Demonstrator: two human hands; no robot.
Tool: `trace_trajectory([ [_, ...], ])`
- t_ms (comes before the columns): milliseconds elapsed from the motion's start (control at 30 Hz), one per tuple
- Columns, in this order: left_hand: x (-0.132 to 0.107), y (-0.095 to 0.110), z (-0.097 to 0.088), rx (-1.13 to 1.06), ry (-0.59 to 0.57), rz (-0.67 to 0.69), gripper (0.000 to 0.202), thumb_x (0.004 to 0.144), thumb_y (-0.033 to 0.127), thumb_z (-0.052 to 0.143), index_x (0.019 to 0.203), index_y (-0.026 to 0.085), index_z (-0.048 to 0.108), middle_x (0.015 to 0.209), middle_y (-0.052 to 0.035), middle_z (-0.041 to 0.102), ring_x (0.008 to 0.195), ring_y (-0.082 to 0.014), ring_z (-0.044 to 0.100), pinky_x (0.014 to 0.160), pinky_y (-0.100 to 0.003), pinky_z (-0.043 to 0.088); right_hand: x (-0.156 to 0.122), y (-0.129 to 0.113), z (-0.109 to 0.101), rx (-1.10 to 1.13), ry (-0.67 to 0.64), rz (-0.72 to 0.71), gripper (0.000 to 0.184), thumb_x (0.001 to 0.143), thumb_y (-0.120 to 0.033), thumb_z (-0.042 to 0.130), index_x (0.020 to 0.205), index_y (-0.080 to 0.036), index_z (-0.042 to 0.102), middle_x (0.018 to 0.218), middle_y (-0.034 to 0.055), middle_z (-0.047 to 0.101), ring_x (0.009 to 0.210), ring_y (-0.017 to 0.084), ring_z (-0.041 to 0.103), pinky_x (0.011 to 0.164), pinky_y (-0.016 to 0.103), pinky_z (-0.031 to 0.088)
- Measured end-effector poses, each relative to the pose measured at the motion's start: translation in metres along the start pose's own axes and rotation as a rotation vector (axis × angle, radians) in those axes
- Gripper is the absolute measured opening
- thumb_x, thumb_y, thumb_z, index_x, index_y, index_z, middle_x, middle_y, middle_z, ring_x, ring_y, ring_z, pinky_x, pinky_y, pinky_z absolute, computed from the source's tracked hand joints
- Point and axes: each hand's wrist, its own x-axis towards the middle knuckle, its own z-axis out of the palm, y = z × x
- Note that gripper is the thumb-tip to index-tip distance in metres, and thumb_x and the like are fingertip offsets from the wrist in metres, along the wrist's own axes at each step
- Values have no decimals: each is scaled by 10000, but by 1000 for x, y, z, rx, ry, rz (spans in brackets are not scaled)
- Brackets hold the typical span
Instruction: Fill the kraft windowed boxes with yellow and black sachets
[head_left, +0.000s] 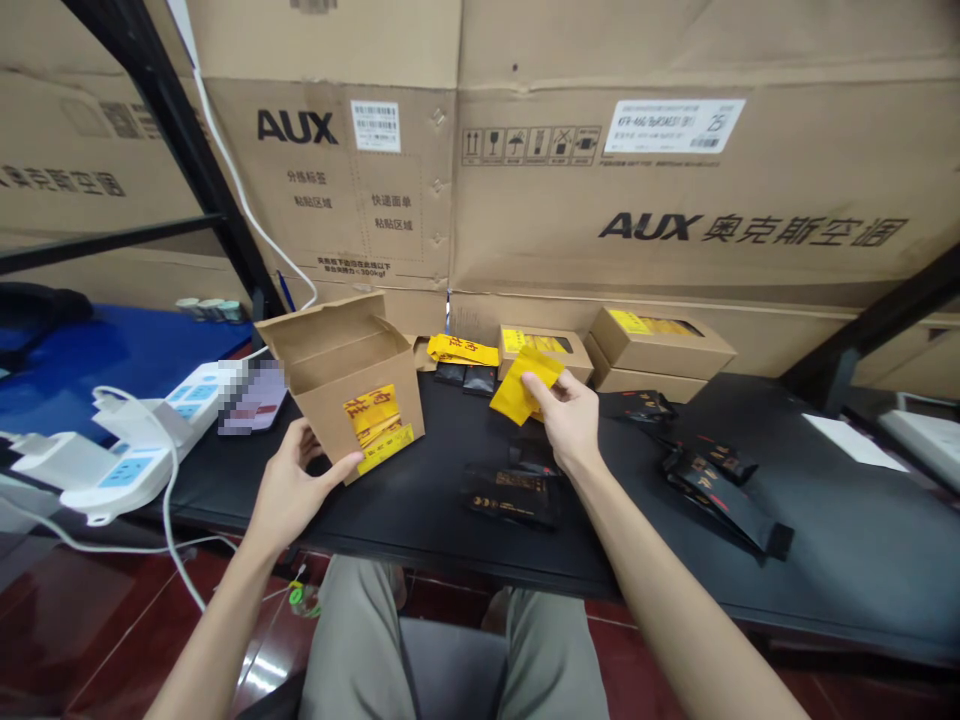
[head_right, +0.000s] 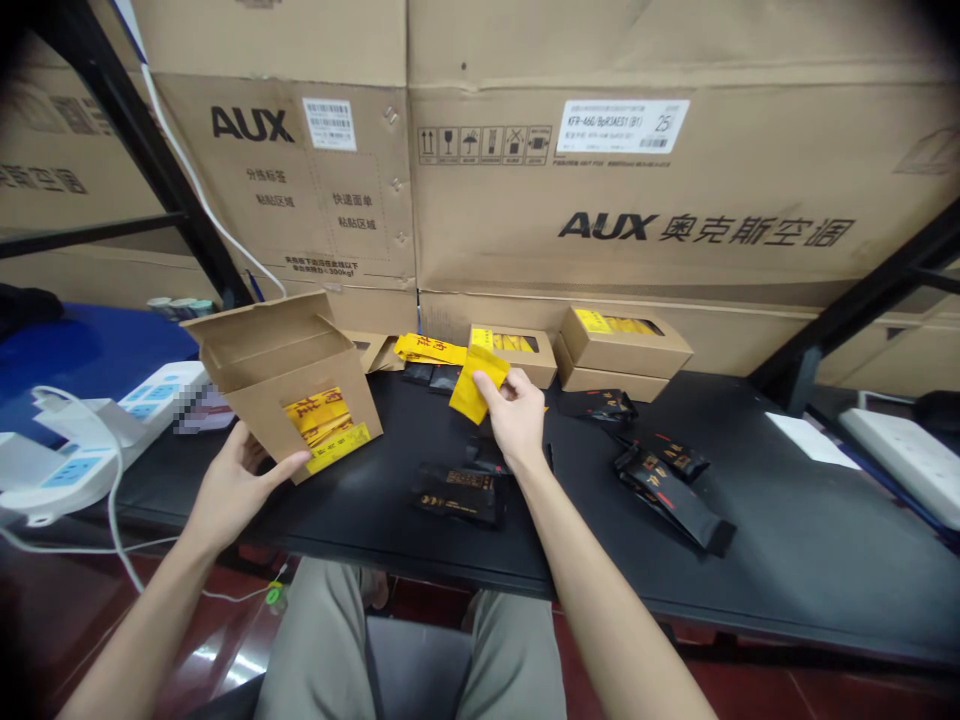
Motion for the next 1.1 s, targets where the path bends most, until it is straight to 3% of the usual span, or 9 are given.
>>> trace_trajectory([
  [133,-1,1,0,-1,-3,6,693,683,524,878,1235,231,578,1347,-144,711,1221,-310,709,1084,-478,562,-2,-7,3,197,10,134,488,658,-602,832,857,-170,721,635,-35,617,513,99,491,538,275,505],
  [300,0,1,0,-6,-7,-5,705,678,518,882,1243,230,575,1363,-148,701,1242,-314,696,1107,-493,543,-3,-11,6,324,4,265,522,595,-632,874,742,-178,662,561,-32,620,527,131,630,607,298,610],
  [467,1,-2,-1,5,-9,6,710,681,521,883,1248,229,571,1340,-146,710,1233,-320,700,1099,-500,548,-2,-8,6,348,-19,281,527,577,-626,890,758,-174,688,649,-7,695,548,121,654,639,306,645],
  [800,1,-2,-1,3,-17,1,711,696,510,881,1269,234,563,1346,-136,710,1221,-316,703,1084,-508,556,-5,-12,7,345,-37,329,565,494,-601,932,758,-148,723,623,-25,678,540,95,615,663,288,632],
  [1100,1,-4,-1,-4,-22,1,723,703,515,881,1289,237,561,1361,-134,702,1234,-318,694,1099,-517,545,-5,-11,9,316,-39,333,534,509,-583,907,767,-150,729,646,-13,694,543,104,615,666,296,625],
])
